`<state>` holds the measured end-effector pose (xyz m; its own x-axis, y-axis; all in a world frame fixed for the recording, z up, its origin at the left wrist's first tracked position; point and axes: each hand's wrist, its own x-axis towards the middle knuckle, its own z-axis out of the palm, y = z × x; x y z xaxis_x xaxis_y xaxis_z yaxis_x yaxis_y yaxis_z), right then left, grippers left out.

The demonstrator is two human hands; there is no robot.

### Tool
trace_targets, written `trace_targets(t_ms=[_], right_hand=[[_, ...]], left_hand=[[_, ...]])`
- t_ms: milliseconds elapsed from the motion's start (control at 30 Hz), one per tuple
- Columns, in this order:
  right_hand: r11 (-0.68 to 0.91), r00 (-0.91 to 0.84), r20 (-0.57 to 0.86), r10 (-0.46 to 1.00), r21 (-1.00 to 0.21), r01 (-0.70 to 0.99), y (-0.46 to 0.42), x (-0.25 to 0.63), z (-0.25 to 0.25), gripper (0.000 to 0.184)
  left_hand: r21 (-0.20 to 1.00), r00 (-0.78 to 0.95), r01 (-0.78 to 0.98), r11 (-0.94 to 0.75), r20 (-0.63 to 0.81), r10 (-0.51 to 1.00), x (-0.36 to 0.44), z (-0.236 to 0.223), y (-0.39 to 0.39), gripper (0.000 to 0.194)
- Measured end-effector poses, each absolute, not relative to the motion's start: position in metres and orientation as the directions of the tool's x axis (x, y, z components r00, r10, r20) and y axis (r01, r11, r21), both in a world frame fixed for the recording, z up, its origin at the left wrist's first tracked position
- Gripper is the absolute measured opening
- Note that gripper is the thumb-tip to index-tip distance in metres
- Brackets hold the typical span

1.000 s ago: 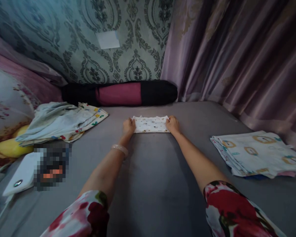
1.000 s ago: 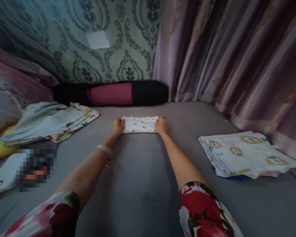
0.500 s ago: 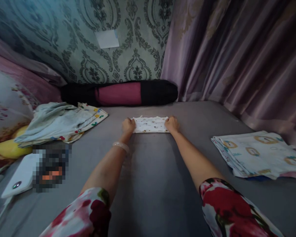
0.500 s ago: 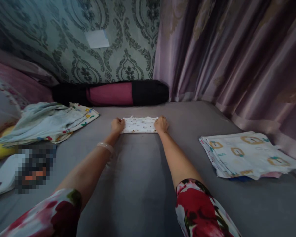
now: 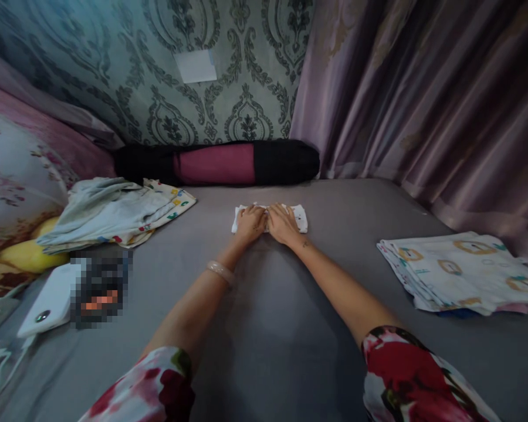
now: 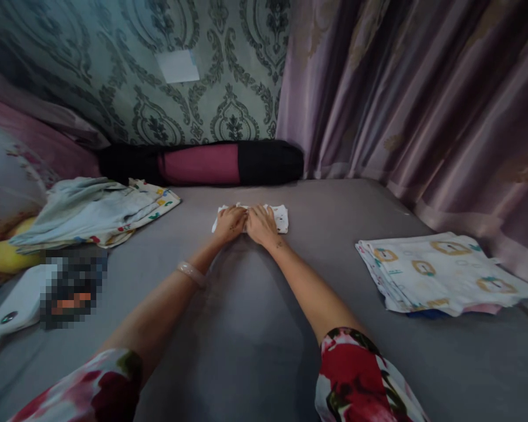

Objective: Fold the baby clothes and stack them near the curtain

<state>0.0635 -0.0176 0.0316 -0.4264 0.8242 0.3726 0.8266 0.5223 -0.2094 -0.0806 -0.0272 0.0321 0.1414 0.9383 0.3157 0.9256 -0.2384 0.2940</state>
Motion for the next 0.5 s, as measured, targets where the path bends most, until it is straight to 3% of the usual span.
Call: trace_targets(t_ms=[300, 500], right_hand=[[0.52, -0.47, 0.248, 0.847, -0.205, 0.829, -0.006, 0.054, 0.022, 0.048], [0.487, -0.45, 0.201, 0.87, -0.215, 0.846, -0.001, 0.055, 0.011, 0.052]], left_hand=[[0.187, 0.176, 0.958, -0.217, 0.214, 0.961, -0.084, 0.017, -0.018, 0.043], [0.158, 0.107, 0.979, -0.13, 0.143, 0.984, -0.08, 0.009, -0.013, 0.051]])
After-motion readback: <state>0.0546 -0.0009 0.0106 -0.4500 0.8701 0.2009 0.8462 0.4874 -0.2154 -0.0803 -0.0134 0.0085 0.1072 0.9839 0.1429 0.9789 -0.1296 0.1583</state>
